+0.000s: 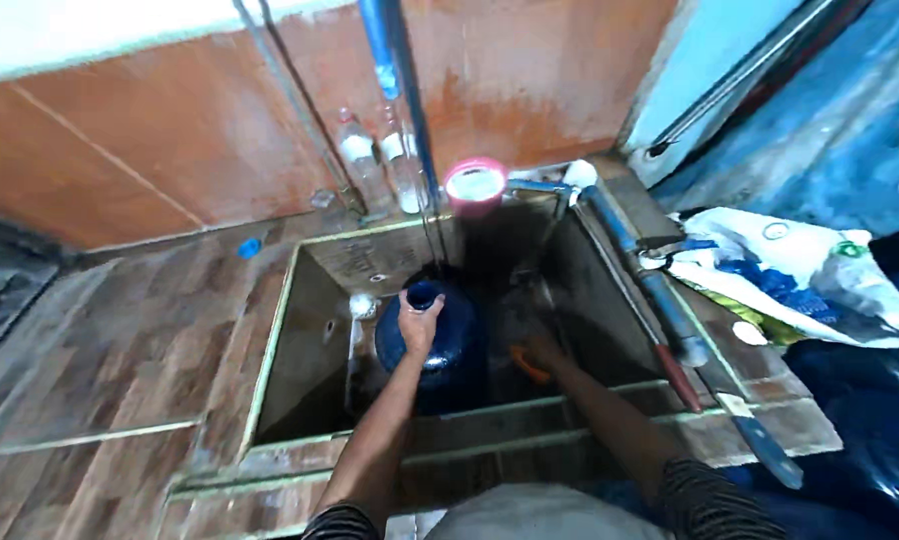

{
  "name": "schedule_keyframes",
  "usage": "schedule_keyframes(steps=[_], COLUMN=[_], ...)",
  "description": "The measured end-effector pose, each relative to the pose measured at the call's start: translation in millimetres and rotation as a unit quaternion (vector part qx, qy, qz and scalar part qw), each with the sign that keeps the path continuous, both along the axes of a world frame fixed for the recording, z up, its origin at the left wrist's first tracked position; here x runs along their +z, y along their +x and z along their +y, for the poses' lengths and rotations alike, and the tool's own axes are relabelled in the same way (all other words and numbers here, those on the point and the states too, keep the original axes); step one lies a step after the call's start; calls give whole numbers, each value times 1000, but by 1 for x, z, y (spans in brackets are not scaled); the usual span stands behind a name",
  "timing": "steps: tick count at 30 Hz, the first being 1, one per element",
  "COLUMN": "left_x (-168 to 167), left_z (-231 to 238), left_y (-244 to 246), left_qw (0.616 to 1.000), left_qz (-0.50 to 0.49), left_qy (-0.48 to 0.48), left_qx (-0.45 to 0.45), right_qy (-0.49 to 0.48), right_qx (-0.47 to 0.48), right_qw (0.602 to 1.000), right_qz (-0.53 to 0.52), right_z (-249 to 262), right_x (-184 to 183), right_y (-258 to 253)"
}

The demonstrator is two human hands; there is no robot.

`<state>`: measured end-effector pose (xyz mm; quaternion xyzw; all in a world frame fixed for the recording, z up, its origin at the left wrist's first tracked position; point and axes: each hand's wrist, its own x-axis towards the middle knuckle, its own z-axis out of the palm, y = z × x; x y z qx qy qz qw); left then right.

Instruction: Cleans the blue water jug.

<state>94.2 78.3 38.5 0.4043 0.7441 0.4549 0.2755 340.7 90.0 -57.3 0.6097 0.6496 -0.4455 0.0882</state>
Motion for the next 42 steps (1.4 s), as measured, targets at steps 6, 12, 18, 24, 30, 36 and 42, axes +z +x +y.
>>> schedule_keyframes(steps=[6, 12, 18, 24, 30, 36, 42], left_x=[0, 2, 2, -9, -33, -46, -52], left_z=[106, 127, 93, 34, -14, -42, -43], left_y=[-13, 16, 11, -11, -28, -30, -34], left_qw=[996, 992, 995, 989, 968, 952, 946], left_qz=[-35, 32, -44, -92, -131, -170, -181], left_qy=[8, -78, -43, 61, 196, 219, 242], left_qx=[-78, -91, -79, -98, -89, -127, -120], right_qy=[-21, -19, 100, 386, 283, 231, 297], right_qx=[-43, -109, -101, 25, 139, 99, 105], right_qw=[999, 988, 983, 911, 949, 967, 949], right_qz=[20, 105, 120, 141, 24, -46, -5], right_z=[12, 27, 45, 179, 348, 357, 376], right_x=[-8, -23, 55, 154, 117, 103, 83], right_y=[0, -1, -33, -83, -112, -140, -134])
